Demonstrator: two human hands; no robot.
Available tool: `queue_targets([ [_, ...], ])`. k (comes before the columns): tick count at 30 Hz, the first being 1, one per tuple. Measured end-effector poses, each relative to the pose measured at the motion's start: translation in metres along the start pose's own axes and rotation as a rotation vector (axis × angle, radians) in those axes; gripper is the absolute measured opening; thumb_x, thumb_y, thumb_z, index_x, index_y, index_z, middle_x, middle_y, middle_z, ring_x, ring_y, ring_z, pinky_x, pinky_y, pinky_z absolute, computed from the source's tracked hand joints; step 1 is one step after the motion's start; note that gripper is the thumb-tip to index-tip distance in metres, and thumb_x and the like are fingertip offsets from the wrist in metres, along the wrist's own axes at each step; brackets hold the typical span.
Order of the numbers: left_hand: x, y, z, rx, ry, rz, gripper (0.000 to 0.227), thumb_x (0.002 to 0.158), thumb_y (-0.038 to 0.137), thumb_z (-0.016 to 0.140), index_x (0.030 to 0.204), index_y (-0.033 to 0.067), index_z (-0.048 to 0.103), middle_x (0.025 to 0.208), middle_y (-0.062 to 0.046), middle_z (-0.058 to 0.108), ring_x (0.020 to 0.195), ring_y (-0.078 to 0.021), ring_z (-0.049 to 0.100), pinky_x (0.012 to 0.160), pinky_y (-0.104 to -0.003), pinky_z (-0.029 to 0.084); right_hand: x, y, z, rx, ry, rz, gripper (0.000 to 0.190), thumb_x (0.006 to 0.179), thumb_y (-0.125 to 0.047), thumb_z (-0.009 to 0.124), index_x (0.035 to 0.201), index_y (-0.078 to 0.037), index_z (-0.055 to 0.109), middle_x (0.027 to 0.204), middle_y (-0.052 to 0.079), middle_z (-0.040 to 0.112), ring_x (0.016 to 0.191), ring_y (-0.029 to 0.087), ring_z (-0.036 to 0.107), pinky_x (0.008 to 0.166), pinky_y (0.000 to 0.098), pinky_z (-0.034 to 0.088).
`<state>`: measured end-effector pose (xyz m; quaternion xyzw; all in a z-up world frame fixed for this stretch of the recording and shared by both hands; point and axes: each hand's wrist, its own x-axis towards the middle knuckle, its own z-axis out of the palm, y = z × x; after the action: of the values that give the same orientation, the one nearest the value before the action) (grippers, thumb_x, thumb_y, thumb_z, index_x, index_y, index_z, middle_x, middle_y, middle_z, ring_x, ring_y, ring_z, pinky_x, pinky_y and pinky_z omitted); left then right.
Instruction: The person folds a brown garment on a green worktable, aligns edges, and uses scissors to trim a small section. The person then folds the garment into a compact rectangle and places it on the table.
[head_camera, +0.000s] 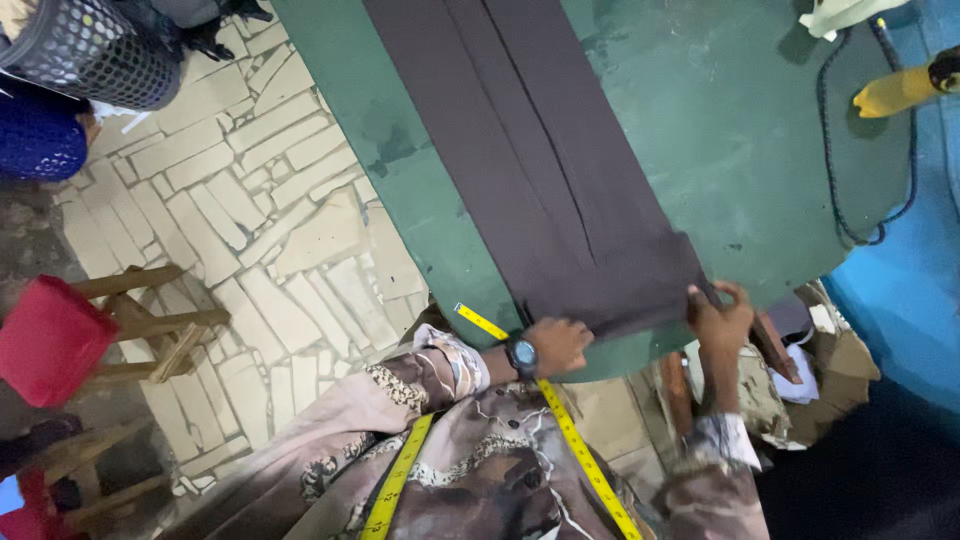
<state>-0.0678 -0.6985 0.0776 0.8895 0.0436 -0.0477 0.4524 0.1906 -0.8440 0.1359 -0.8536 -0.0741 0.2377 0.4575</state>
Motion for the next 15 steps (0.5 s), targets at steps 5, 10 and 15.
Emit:
queue_targets([
  [5, -0.004, -0.006, -0.042, -0.435, 0.054, -0.012, 0.030, 0.083, 0.031, 0.073, 0.081, 0.0047, 0.059, 0.078, -0.011, 0.065, 0.075, -0.0303, 0.065, 0.065, -0.044, 0.049, -0.012, -0.050, -0.009, -0.051, -0.095, 0.039, 0.033, 0.102, -0.004, 0.067, 0.134, 0.005, 0.065, 0.101, 0.008, 0.070, 0.076, 0.014, 0.062, 0.065, 0.0272, 0.050],
  [10, -0.020, -0.068, -0.111, -0.715, 0.323, -0.161, 0.028, 0.083, 0.022, 0.072, 0.076, 0.0046, 0.051, 0.062, -0.008, 0.049, 0.056, -0.0156, 0.046, 0.055, -0.035, 0.041, 0.040, -0.148, 0.043, -0.152, -0.420, 0.234, 0.039, 0.098, -0.012, 0.063, 0.134, 0.004, 0.064, 0.113, 0.015, 0.074, 0.094, 0.025, 0.075, 0.071, 0.0343, 0.059],
  [15, -0.028, -0.196, -0.182, -0.789, 0.383, -0.269, 0.023, 0.086, 0.018, 0.069, 0.076, 0.0075, 0.052, 0.063, 0.001, 0.057, 0.058, -0.0073, 0.052, 0.054, -0.031, 0.044, 0.123, -0.226, 0.182, -0.202, -0.736, 0.097, 0.037, 0.103, -0.021, 0.055, 0.131, 0.002, 0.064, 0.117, 0.018, 0.075, 0.097, 0.028, 0.076, 0.083, 0.0401, 0.063],
])
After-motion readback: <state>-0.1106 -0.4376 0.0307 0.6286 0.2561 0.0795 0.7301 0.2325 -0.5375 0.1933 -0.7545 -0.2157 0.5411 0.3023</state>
